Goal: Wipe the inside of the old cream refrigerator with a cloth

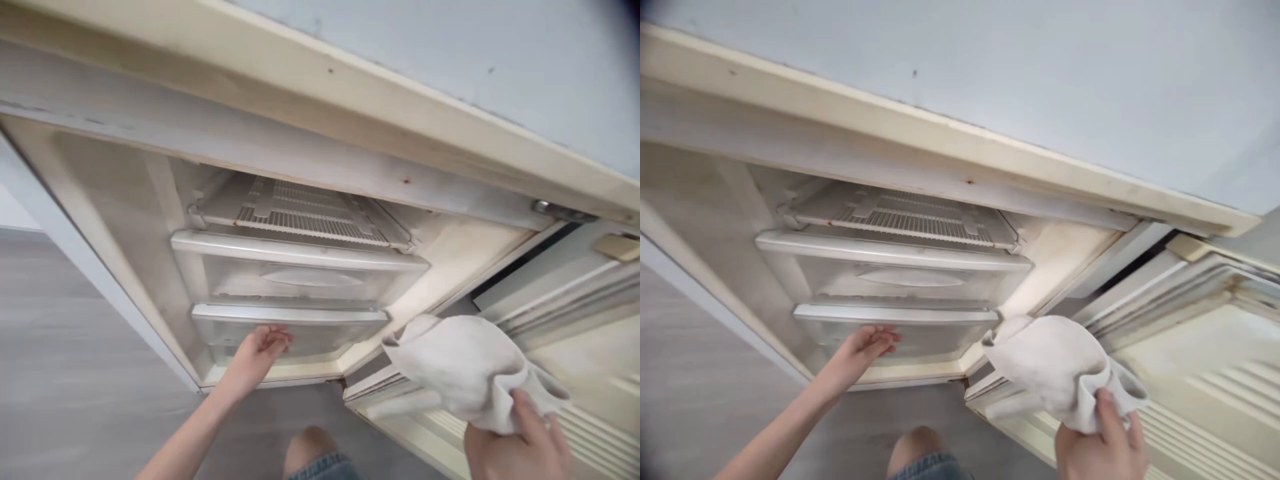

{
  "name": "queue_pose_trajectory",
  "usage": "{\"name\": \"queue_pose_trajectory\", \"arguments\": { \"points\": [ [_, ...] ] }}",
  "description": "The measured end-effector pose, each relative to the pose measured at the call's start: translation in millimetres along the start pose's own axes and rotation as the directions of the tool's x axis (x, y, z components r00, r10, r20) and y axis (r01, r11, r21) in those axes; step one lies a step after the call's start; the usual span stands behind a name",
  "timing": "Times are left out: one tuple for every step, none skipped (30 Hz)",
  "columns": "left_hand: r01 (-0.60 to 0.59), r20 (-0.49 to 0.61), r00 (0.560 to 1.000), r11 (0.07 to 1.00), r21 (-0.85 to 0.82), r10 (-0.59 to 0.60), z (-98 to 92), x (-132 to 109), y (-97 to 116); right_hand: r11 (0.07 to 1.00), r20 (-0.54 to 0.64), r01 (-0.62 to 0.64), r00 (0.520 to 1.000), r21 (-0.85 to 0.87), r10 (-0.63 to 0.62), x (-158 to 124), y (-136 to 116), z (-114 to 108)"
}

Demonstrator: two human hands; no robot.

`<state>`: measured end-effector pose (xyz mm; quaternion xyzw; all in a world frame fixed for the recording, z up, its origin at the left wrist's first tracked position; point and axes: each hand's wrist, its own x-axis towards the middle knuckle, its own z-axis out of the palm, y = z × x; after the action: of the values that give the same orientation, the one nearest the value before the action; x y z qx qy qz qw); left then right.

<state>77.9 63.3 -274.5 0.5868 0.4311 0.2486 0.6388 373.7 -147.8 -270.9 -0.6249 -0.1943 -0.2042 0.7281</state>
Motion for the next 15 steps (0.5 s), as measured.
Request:
{"name": "queue_pose_trajectory", "arguments": {
  "points": [
    [0.007, -0.003, 1.0, 1.0, -0.019, -0.007, 0.8, -0.2, 0.4, 0.994, -0.055, 0.054, 0.997, -0.092, -0.06, -10.5, 3.1, 4.9],
    [0.018, -0.012, 1.0, 0.999, -0.039, -0.018, 1.9, -0.5, 1.0, 0.984, -0.096, 0.079, 0.991, -0.157, -0.095, -22.7, 5.5, 11.0],
    [0.025, -0.024, 0.999, 0.998, -0.053, -0.027, 3.2, -1.0, 1.5, 0.979, -0.127, 0.09, 0.985, -0.185, -0.115, -35.9, 7.3, 18.3],
    [0.021, -0.039, 0.999, 0.998, -0.058, -0.024, 4.3, -2.0, 1.6, 0.974, -0.162, 0.103, 0.977, -0.204, -0.137, -49.7, 8.7, 26.2],
    [0.012, -0.053, 0.999, 0.998, -0.058, -0.015, 5.2, -3.5, 0.7, 0.971, -0.178, 0.112, 0.972, -0.21, -0.151, -63.4, 9.7, 34.4],
    [-0.004, -0.067, 0.998, 0.998, -0.058, 0.0, 6.0, -5.8, -1.5, 0.964, -0.183, 0.136, 0.967, -0.228, -0.179, -76.3, 10.8, 42.5],
    [-0.024, -0.085, 0.996, 0.998, -0.057, 0.019, 6.7, -9.2, -5.6, 0.951, -0.125, 0.172, 0.97, -0.258, -0.209, -88.0, 12.0, 50.1],
    [-0.034, -0.108, 0.994, 0.998, -0.062, 0.027, 7.5, -14.1, -11.7, 0.932, 0.009, 0.232, 0.971, -0.278, -0.24, -97.9, 13.6, 57.2],
    [-0.023, -0.147, 0.989, 0.996, -0.084, 0.01, 8.4, -20.9, -19.9, 0.918, 0.176, 0.306, 0.948, -0.253, -0.267, -105.6, 15.6, 63.9],
    [-0.018, -0.213, 0.977, 0.992, -0.124, -0.009, 9.3, -30.1, -29.9, 0.909, 0.341, 0.362, 0.897, -0.205, -0.281, -111.1, 17.9, 70.3],
    [-0.01, -0.276, 0.961, 0.99, -0.142, -0.03, 10.2, -42.0, -41.0, 0.899, 0.467, 0.412, 0.83, -0.149, -0.303, -114.4, 20.5, 76.5],
    [0.003, -0.326, 0.944, 0.989, -0.146, -0.051, 10.8, -57.0, -52.4, 0.885, 0.541, 0.456, 0.77, -0.098, -0.337, -115.8, 23.3, 82.6],
    [0.035, -0.339, 0.938, 0.99, -0.134, -0.079, 11.2, -75.2, -63.4, 0.865, 0.57, 0.498, 0.73, -0.064, -0.378, -115.8, 26.1, 88.6],
    [0.069, -0.402, 0.908, 0.99, -0.126, -0.114, 11.2, -96.2, -73.1, 0.839, 0.567, 0.542, 0.707, -0.05, -0.423, -114.7, 28.6, 94.3],
    [0.108, -0.456, 0.88, 0.991, -0.08, -0.132, 11.0, -119.4, -80.8, 0.812, 0.552, 0.581, 0.692, -0.045, -0.465, -113.1, 30.6, 99.5]
  ]
}}
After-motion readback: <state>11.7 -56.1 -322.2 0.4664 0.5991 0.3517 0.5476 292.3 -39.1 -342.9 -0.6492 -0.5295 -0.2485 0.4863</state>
